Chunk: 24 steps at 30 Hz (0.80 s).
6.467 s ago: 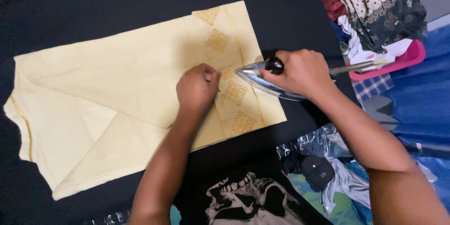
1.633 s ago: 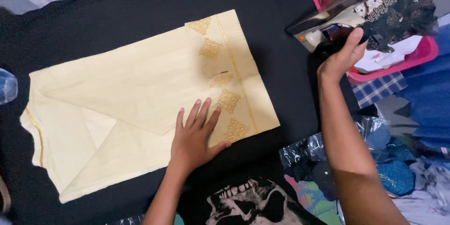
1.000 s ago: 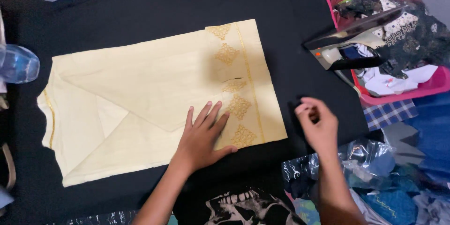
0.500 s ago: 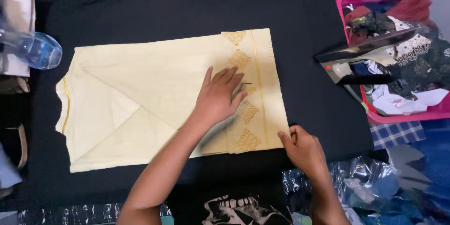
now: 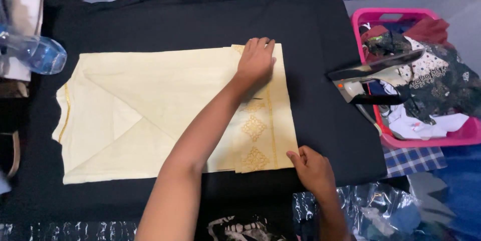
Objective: The person irons a cream-colored shirt with gold embroidery on a black ironing board. They smooth the fabric, use a steam iron to press the shirt, fold the sleeves and body, and then lift the finished garment.
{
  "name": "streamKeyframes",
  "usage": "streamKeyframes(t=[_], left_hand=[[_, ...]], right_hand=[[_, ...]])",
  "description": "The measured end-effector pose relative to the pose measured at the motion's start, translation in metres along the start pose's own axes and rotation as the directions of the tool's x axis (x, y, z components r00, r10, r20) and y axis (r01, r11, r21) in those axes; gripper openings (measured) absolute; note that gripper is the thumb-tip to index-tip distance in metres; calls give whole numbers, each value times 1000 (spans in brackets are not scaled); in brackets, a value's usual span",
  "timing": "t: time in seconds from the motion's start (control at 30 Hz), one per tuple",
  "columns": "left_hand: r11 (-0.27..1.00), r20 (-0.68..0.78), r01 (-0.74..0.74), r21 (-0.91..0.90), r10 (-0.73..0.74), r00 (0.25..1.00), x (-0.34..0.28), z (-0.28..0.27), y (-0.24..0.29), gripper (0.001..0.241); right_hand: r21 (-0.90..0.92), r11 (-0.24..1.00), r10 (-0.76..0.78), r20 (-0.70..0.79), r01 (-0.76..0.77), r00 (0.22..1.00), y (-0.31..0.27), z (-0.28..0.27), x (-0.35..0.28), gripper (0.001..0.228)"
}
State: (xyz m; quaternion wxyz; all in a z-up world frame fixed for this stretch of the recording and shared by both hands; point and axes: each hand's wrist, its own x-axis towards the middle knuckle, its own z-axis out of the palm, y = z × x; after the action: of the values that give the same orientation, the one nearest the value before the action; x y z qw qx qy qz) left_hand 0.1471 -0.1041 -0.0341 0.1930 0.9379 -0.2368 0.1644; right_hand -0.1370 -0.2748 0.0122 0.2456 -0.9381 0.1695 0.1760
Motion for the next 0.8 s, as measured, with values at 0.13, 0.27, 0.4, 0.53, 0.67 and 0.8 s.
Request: streamKeyframes(t=[0.13,0.27,0.4,0.53,0.67,0.8], left_hand=[[995,31,56,82,-59,998,26,30,-1,41],[992,66,116,50,-119,991,40,49,-4,27],[986,157,167,-28,-161,975,41,38,11,23],[978,191,162,-129,-135,972,44,36,46,25],[917,294,221,-332,-122,948,46,37,79,28],[879,259,223,-422,-119,958,44,40,95,22]], right_hand=[[26,999,-19,18,19,1000,8,1,2,39],[136,989,-49,-11,50,999,18,0,4,42],[182,983,40,-27,-35,999,30,-12,-3,40],[568,801,181,71,-189,981,65,-20,-7,24],[430,896,170,-104,-110,980,107,-33,-14,32],[620,783,184,-152,-52,971,158,-12,-2,23]])
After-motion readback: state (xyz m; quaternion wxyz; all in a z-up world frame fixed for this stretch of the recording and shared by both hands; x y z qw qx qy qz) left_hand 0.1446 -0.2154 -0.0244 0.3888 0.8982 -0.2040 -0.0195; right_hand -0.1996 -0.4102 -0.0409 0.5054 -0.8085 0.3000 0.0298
